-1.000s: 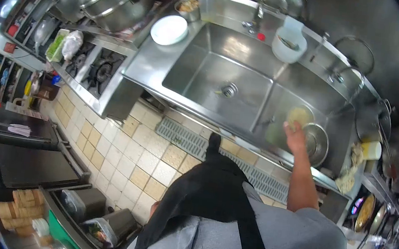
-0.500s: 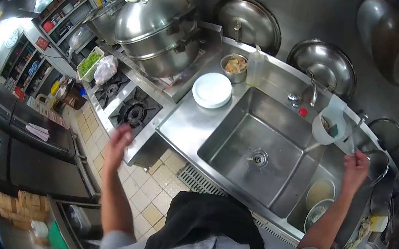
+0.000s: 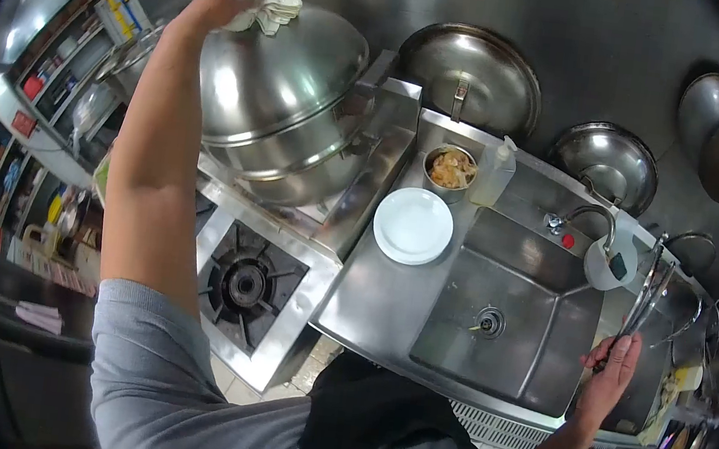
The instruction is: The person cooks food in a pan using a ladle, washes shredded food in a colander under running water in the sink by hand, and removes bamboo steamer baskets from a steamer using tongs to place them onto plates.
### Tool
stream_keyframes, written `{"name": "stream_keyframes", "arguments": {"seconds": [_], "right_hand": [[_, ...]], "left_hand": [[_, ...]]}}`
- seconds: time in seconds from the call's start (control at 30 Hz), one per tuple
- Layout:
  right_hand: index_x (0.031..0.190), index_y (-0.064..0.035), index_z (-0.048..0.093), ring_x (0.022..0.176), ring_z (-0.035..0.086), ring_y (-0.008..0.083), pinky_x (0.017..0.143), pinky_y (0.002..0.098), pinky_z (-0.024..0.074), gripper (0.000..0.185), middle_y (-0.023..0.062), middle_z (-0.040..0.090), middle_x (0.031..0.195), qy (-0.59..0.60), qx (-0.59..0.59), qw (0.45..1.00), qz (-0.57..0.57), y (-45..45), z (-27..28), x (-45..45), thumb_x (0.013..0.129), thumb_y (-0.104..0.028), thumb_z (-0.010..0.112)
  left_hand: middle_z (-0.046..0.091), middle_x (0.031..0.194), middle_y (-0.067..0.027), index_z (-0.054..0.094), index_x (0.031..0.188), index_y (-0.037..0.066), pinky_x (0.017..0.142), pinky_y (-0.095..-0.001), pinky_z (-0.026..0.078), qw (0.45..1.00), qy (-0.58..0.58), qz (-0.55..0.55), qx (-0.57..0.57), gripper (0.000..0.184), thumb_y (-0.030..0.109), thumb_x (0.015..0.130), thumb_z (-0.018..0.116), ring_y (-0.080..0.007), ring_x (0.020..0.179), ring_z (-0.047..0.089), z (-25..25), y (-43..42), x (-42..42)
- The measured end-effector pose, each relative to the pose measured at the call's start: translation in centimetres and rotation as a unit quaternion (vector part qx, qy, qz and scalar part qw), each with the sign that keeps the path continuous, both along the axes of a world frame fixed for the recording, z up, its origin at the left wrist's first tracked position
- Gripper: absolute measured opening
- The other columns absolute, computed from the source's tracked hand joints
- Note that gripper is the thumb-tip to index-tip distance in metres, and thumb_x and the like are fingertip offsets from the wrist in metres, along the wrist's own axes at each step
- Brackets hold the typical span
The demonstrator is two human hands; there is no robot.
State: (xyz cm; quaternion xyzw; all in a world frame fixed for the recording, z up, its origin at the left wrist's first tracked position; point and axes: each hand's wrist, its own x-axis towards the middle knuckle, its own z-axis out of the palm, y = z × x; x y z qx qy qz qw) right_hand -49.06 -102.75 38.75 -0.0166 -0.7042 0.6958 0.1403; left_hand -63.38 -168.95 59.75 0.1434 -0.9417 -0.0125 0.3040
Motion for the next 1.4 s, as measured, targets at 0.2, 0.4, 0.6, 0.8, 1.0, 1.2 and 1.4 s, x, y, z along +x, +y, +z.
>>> {"name": "stream_keyframes", "arguments": {"seconds": [0.2,0.4,0.6,0.8,1.0,1.2,1.4], "right_hand": [[0.121,-0.0039,0.044,0.063,0.043,0.0065,0.057,0.0214,0.0386,0.034,0.0018,0.049,0.079,0.046,-0.03,0.998,-0.014,-6.2,3.5,0.2,0.094,-0.026,0.042],[0.126,-0.0024,0.04,0.065,0.044,0.0075,0.062,0.0215,0.0398,0.041,0.0037,0.053,0.09,0.156,0.06,0.986,0.008,-10.5,8.7,-3.7,0.092,-0.024,0.047],[0.121,-0.0027,0.048,0.065,0.041,0.0048,0.056,0.0176,0.0321,0.04,-0.0002,0.052,0.083,0.131,0.255,0.955,0.075,-19.4,16.6,-7.8,0.092,-0.029,0.046],[0.112,-0.0005,0.054,0.078,0.055,0.0189,0.074,0.0309,0.042,0.037,0.0105,0.061,0.085,0.21,0.53,0.789,0.229,-32.8,18.6,-12.8,0.089,-0.029,0.049],[0.091,-0.0007,0.06,0.083,0.058,0.0353,0.07,0.0423,0.045,0.031,0.0188,0.062,0.083,0.219,0.751,0.592,0.196,-42.3,16.1,-15.5,0.087,-0.03,0.051],[0.084,-0.0046,0.067,0.081,0.063,0.028,0.068,0.0377,0.0503,0.018,0.0135,0.065,0.09,0.15,0.823,0.511,0.197,-46.7,15.4,-17.9,0.069,-0.006,0.056],[0.083,-0.0008,0.064,0.087,0.061,0.031,0.074,0.0409,0.0483,0.033,0.0147,0.064,0.088,0.11,0.81,0.503,0.28,-48.9,15.0,-18.0,0.085,-0.032,0.054]], "left_hand": [[0.063,0.103,-0.0127,0.058,0.113,0.015,0.083,-0.0352,0.045,0.991,-0.045,-0.116,0.039,0.048,0.034,0.071,0.069,-0.0267,0.094,0.059,-0.4,-5.5,-1.8],[0.061,0.108,-0.0104,0.053,0.12,0.007,0.087,-0.0307,0.04,0.973,0.071,-0.146,0.162,0.05,0.032,0.079,0.064,-0.0206,0.097,0.055,3.7,-12.9,2.7],[0.058,0.111,-0.0082,0.051,0.123,0.006,0.087,-0.0271,0.037,0.93,0.182,-0.111,0.3,0.05,0.034,0.082,0.06,-0.0178,0.101,0.053,3.7,-16.6,9.7],[0.057,0.113,-0.0069,0.05,0.124,0.006,0.089,-0.0261,0.035,0.883,0.22,-0.176,0.375,0.049,0.033,0.083,0.058,-0.0158,0.104,0.051,2.5,-18.6,12.0],[0.057,0.113,-0.0054,0.05,0.124,0.006,0.091,-0.027,0.035,0.885,0.25,-0.12,0.373,0.047,0.031,0.085,0.057,-0.0148,0.104,0.051,2.3,-16.4,13.0],[0.058,0.112,-0.0052,0.05,0.123,0.007,0.088,-0.026,0.038,0.853,0.252,-0.161,0.427,0.045,0.03,0.085,0.057,-0.0141,0.099,0.054,2.1,-17.7,13.2],[0.058,0.112,-0.0083,0.049,0.124,0.007,0.084,-0.0261,0.041,0.845,0.262,-0.143,0.445,0.044,0.028,0.086,0.055,-0.0144,0.096,0.055,2.0,-17.4,13.4]]}}
